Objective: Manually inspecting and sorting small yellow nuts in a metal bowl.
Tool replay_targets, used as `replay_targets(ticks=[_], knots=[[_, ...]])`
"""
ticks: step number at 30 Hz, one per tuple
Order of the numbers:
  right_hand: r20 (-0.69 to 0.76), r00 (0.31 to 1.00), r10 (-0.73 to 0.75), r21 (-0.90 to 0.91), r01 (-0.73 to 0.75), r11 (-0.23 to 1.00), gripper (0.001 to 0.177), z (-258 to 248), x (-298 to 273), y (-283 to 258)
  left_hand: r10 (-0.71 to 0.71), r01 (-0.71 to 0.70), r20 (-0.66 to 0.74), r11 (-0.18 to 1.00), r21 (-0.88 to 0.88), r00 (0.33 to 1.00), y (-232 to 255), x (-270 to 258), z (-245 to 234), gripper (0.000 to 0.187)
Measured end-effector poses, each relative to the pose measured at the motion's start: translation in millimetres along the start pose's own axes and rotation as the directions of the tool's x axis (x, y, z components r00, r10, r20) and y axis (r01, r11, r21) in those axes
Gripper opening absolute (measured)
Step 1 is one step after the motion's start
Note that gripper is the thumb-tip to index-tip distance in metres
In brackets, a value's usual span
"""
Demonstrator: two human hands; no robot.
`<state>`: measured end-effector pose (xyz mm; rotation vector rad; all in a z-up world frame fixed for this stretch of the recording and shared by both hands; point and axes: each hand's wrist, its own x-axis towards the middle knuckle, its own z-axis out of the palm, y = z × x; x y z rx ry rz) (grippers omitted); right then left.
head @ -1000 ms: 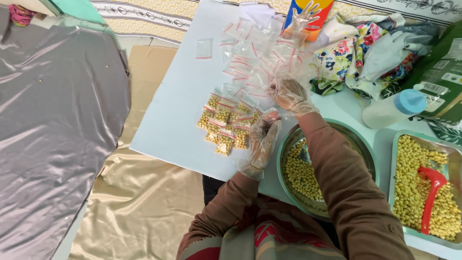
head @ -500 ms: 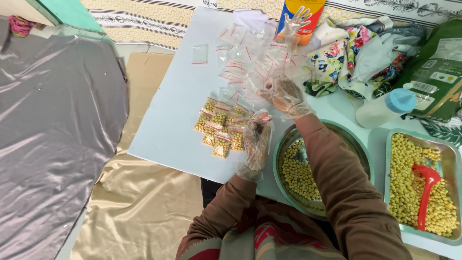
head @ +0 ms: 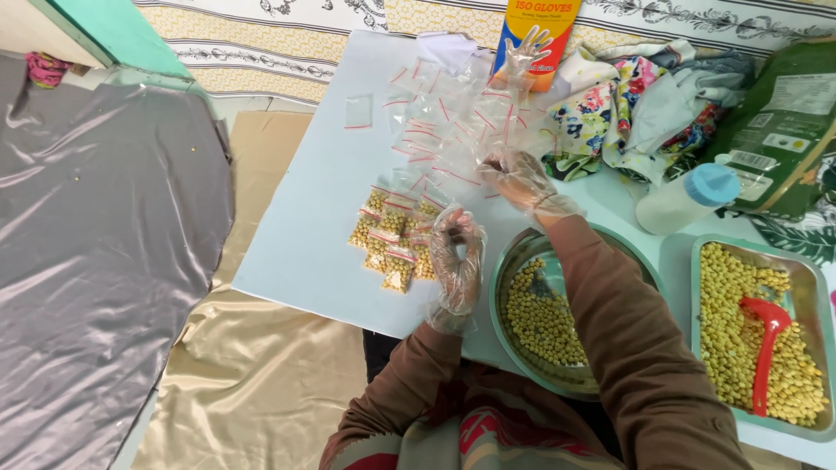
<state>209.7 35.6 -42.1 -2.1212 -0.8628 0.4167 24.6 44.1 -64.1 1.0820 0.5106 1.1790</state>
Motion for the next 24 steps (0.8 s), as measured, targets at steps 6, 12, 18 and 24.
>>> replay_targets(ticks=[6,12,18,24], knots=[[0.069,0.997,-0.028,0.395,-0.002,0.918,0.021,-48,-78,-15,0.426,-0.492,0.269,0.827,0.271,0.864,3,3,-6,0.08],[0.16,0.987,0.007,0.577,-0.099,0.81,0.031,-62,-148,-3,0.607,-0.762,0.468,0.572,0.303,0.642,13,0,0,0.09],[0.178,0.959,-0.221,0.563,0.085,0.822,0.035,-56,-190,34,0.56,-0.809,0.621,0.544,0.223,0.548,33,-24,9,0.068],[0.203,0.956,-0.21,0.805,-0.041,0.592,0.013,-55,-208,51,0.564,-0.861,0.691,0.478,0.174,0.452,36,-39,13,0.05]])
